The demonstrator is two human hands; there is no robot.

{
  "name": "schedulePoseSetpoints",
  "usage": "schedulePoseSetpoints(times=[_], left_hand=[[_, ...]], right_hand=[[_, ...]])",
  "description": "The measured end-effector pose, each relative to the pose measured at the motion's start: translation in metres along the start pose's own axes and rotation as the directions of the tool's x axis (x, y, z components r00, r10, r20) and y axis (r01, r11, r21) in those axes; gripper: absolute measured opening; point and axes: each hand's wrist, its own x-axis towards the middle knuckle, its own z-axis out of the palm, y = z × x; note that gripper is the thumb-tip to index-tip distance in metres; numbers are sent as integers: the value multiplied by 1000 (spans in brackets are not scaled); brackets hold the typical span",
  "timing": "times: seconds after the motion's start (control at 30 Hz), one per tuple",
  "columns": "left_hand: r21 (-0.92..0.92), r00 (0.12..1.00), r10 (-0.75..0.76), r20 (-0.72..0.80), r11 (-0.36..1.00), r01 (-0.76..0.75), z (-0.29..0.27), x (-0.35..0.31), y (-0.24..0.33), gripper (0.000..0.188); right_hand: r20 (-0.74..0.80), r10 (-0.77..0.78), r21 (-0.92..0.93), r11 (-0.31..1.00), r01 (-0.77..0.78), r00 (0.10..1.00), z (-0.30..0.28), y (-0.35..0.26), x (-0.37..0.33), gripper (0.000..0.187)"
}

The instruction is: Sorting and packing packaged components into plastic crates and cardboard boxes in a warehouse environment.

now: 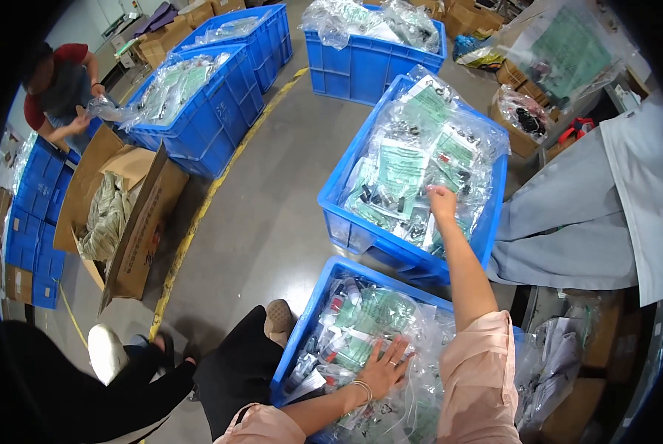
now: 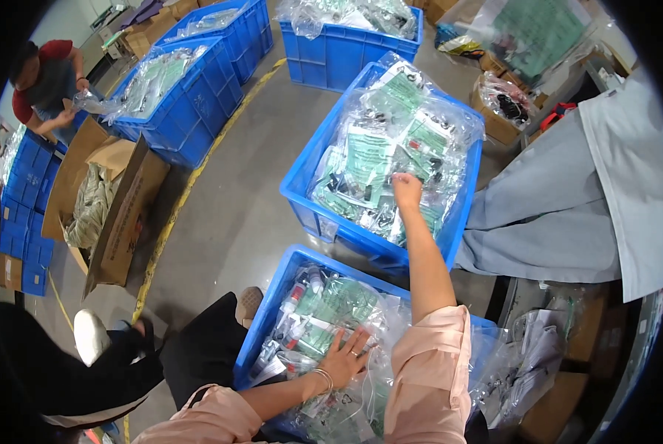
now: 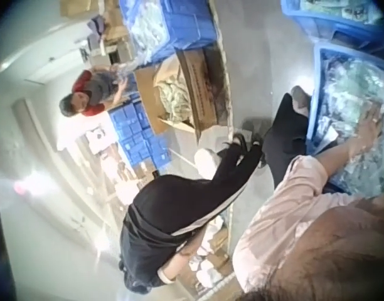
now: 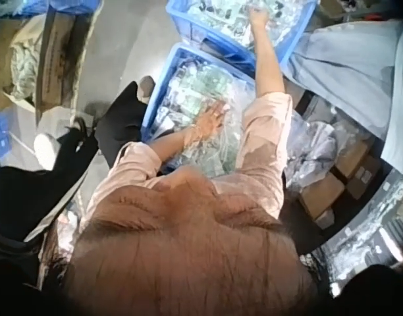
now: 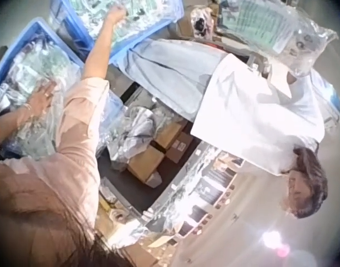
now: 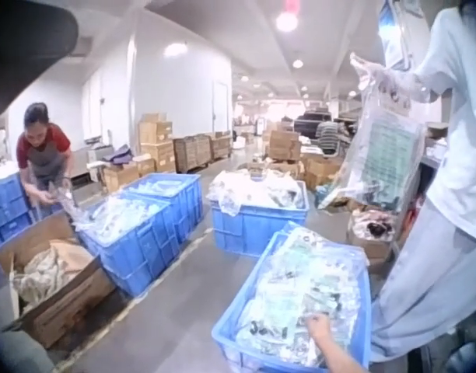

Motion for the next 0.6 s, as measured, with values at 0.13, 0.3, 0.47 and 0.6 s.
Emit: schedulePoseSetpoints(times=[0.13, 0.3, 0.47, 0.6], left_hand=[[77, 999, 8, 34, 997, -10, -7, 0, 4, 61], [27, 1000, 0, -10, 1000, 0, 1, -7, 0, 58], [-14, 998, 60, -35, 998, -61, -2, 0, 7, 57], [43, 999, 28, -25, 999, -27, -1, -3, 5, 58]], right_hand=[[152, 10, 164, 986, -36, 988, -12, -1, -7, 4], [279, 164, 404, 874, -271, 946, 16, -50, -41, 13], [199, 197, 42, 977, -209, 960, 11, -44, -8, 13], [262, 88, 569, 790, -227, 961, 28, -65, -39, 24]])
